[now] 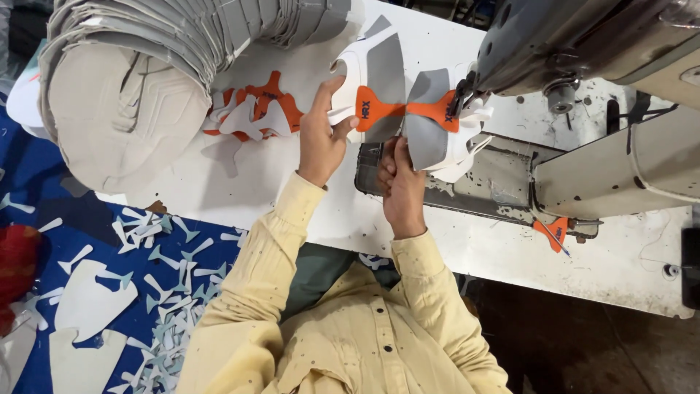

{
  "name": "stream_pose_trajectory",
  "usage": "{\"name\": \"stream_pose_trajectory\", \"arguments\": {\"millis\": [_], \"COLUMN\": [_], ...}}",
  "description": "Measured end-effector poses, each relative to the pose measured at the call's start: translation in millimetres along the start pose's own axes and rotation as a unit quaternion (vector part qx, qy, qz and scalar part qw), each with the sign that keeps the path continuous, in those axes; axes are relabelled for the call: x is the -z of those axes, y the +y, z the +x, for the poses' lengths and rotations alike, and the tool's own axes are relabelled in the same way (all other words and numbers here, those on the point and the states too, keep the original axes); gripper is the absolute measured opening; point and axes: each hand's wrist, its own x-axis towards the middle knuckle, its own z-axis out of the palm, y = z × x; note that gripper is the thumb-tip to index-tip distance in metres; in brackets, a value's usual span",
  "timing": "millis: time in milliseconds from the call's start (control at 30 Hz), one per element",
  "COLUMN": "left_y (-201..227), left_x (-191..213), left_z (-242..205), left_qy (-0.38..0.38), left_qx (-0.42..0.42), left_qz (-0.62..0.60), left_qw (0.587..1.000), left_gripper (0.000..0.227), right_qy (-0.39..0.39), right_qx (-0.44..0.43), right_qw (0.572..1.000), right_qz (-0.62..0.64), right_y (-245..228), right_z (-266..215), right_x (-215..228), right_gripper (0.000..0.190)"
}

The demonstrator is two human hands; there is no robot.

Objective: The person repeatedly sews orange and white shoe components using a sewing machine. They pick up a white shoe part, attach an orange piece, guide it through the machine, and trim excess material with scissors. The process is repeated for multiple units.

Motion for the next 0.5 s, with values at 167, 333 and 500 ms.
{"name": "stream_pose_trajectory", "arguments": {"millis": [167,333,500], "left_y": [3,1,-1], "left_x": [4,3,0], "left_z": [1,-6,-10], "left_qy": [-0.027,-0.039,-0.011], "left_qx": [0.070,0.040,0.045], "left_qz": [0.027,0.033,0.026], "left_qw": [0.997,0.998,0.999], "left_gripper": [0.051,0.051,0.050], "right_qy": [0.012,0.003,0.010], "right_qx": [-0.013,-0.037,-0.034], "right_qw": [0.998,0.999,0.999], "right_qz": [-0.054,-0.031,-0.017], "right_y": [3,-11,-7], "right_z": [3,2,14], "right_x": [18,1,13], "right_gripper": [0.031,0.031,0.028]}}
